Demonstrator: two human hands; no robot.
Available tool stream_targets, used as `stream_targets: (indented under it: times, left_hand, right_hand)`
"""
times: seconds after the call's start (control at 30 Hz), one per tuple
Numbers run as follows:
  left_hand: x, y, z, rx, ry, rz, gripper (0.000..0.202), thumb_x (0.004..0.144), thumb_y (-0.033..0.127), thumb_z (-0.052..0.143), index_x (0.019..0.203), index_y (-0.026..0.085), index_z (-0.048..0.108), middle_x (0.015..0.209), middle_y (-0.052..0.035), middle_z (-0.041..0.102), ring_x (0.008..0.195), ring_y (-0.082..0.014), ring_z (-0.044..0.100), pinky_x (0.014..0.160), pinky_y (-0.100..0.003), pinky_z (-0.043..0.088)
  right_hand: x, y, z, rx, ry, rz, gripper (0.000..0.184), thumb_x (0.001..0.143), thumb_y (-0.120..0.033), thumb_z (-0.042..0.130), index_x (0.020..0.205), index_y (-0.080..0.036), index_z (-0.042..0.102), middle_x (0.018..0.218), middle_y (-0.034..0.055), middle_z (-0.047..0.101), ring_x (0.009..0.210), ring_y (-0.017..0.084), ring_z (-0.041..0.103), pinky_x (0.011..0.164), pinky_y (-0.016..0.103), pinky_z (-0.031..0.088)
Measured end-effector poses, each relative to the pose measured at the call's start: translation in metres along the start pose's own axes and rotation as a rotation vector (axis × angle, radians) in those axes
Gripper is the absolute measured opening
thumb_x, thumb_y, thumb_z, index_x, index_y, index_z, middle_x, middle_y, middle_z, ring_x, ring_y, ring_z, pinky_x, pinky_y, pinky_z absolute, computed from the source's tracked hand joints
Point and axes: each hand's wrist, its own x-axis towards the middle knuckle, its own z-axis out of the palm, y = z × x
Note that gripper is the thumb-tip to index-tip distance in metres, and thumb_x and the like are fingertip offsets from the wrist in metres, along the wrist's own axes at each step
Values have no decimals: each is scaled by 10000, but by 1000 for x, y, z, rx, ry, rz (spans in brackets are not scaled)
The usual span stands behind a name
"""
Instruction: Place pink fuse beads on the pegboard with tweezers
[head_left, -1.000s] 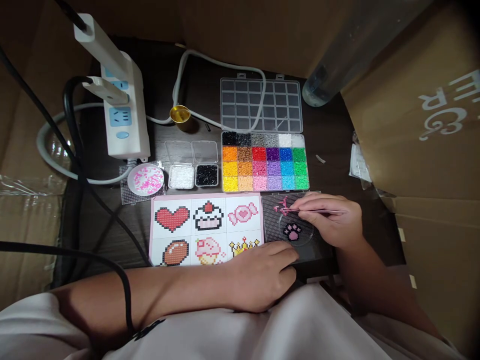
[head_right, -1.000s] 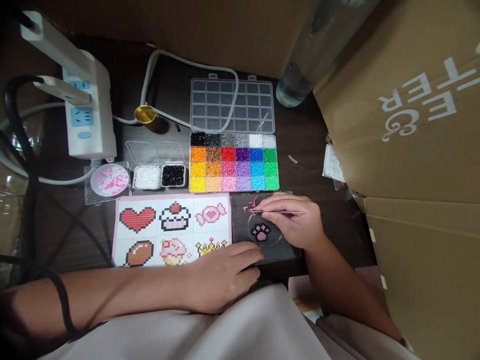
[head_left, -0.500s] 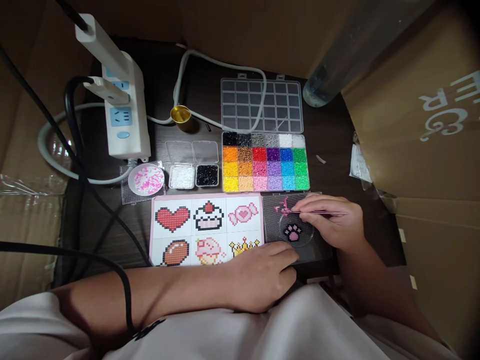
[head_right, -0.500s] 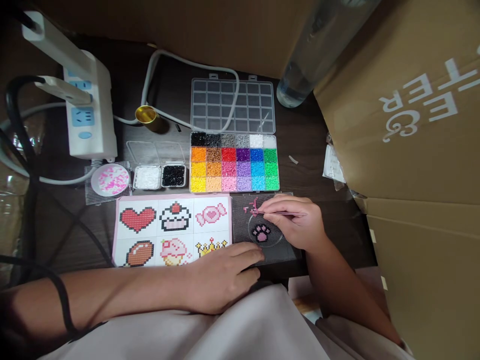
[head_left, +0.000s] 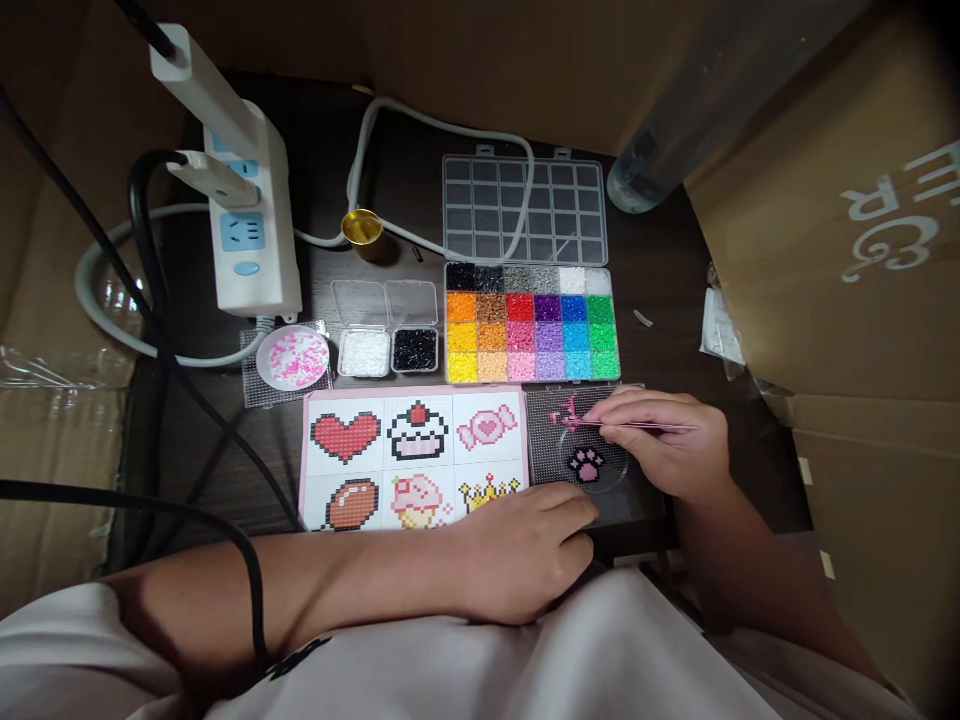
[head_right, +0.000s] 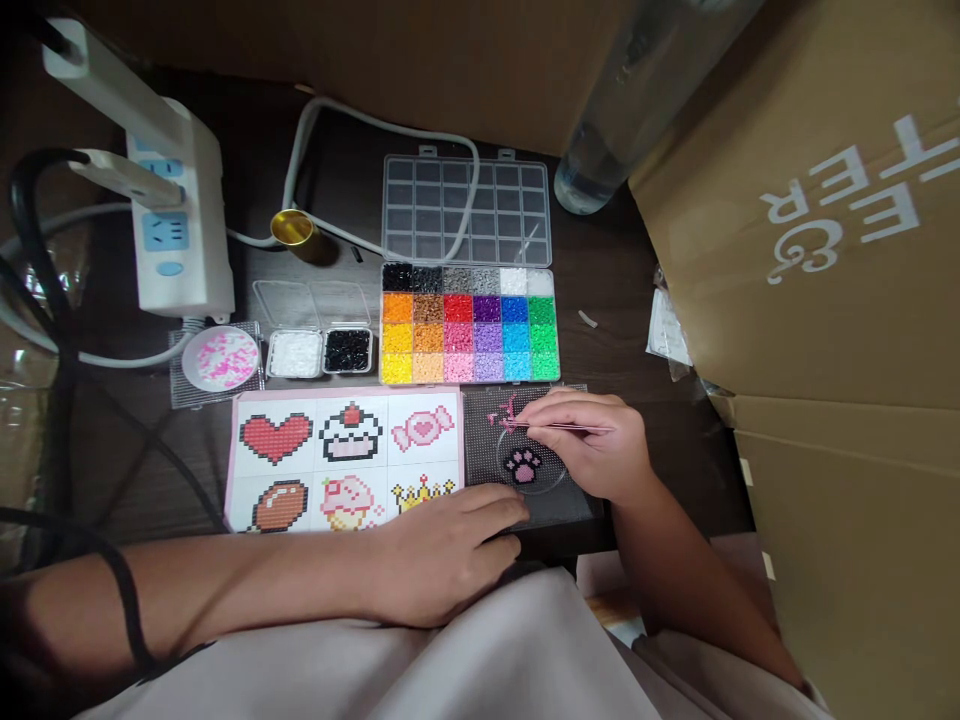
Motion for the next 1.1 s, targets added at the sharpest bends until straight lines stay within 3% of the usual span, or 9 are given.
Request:
stream_targets:
  times: [0.2,0.87,0.97,1.1]
  left_hand:
    - [-1,-1,1,-9,7,4,93,991,184,735,933,116,760,1109,-174,767,1056,-275,701,971,-352,647]
    - [-2,-1,2,-57,7,-8,88,1004,163,708,954,121,769,1136,-184,760,1099,-280,703,1037,-378,641]
    - [-3,-1,4,-96,57,-13,91,1006,132,692,958,114,767,1148,-195,763,1105,-285,709,1015,-389,653]
    - [-5,1,3,-184,224,-21,198,1082,142,602,979,117,769,1191,-205,769,1164,-285,721,1066,-405,658]
  right_hand:
    - [1,1,1,-1,-66,-18,212,922,-101,846,890,-298,917,884,36,913,763,261,888,757,399,745]
    - [-1,4,1,-2,-72,5,210,920,-100,845,897,-298,910,896,34,914,780,263,895,772,393,749]
    - [-1,5,1,11,-63,12,195,912,-113,852,887,-296,915,891,39,913,772,264,894,764,393,756]
    - [0,6,2,29,-22,36,159,897,-138,882,888,-289,929,874,49,910,764,262,890,733,375,759]
